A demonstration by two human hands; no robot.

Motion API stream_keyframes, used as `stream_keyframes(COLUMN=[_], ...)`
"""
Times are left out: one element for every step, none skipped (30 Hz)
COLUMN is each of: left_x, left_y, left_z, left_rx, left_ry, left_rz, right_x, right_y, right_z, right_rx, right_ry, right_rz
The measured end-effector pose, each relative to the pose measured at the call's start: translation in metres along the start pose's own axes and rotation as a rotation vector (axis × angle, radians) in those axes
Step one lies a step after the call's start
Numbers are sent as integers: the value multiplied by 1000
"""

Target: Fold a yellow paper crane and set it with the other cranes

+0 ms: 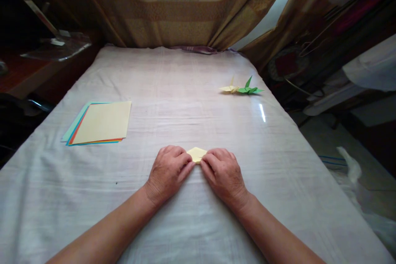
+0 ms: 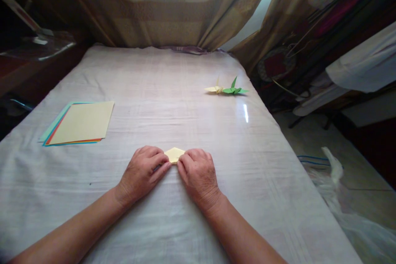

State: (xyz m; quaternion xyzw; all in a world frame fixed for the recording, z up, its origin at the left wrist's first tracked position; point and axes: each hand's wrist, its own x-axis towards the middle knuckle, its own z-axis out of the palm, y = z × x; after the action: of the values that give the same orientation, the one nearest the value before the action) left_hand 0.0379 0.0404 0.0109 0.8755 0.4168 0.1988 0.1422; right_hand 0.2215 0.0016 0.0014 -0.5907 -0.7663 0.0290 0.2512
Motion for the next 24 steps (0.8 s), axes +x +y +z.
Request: stream_keyframes(left_x=[1,1,2,3,3,4,4,5,5,5,5,5,5,4,4,4,4,4,4,4,5,5,5,5], left_y=[1,1,2,2,3,4,4,4,5,5,5,5,5,5,5,5,5,5,5,5,5,5,5,5], left_z=[0,0,1,1,1,2,2,3,3,3,3,4,4,4,4,4,4,5,5,5,4,4,4,4], left_rx=[4,12,21,30,37,43,47,51,55,60,64,66,65,60,54,46,38,30,22,13,4,-6,-14,-22], left_ry=[-4,-10,-18,-24,-29,-30,-31,-32,-34,-37,-41,-44,-44,-45,-45,-45,-45,-43,-39,-34,-30,-27,-25,-25], left_rz=[-9,-19,-29,-39,-49,-57,-64,-68,-71,-73,-76,-78,-82,-86,-91,-95,-99,-103,-107,-111,-115,-119,-125,-129], right_x=[0,1,1,1,1,1,1,2,2,2,2,2,2,2,2,2,2,2,2,2,2,2,2,2], right_y=[0,-1,-1,-1,-1,-1,-1,-1,-2,-2,-2,-3,-3,-3,-3,-3,-3,-3,-3,-3,-3,-3,-3,-3], right_z=[0,0,0,0,0,0,1,1,1,2,2,3,3,3,4,4,4,4,4,4,4,5,5,5], right_rx=[3,5,5,5,5,3,0,-5,-12,-20,-28,-34,-37,-38,-39,-38,-36,-34,-31,-29,-26,-22,-19,-15], right_ry=[-7,-15,-21,-27,-32,-36,-41,-45,-49,-52,-55,-58,-61,-63,-64,-64,-62,-58,-54,-50,-46,-42,-38,-35], right_rz=[12,26,39,50,60,69,77,83,88,90,93,95,98,101,103,102,101,99,97,97,98,98,97,97])
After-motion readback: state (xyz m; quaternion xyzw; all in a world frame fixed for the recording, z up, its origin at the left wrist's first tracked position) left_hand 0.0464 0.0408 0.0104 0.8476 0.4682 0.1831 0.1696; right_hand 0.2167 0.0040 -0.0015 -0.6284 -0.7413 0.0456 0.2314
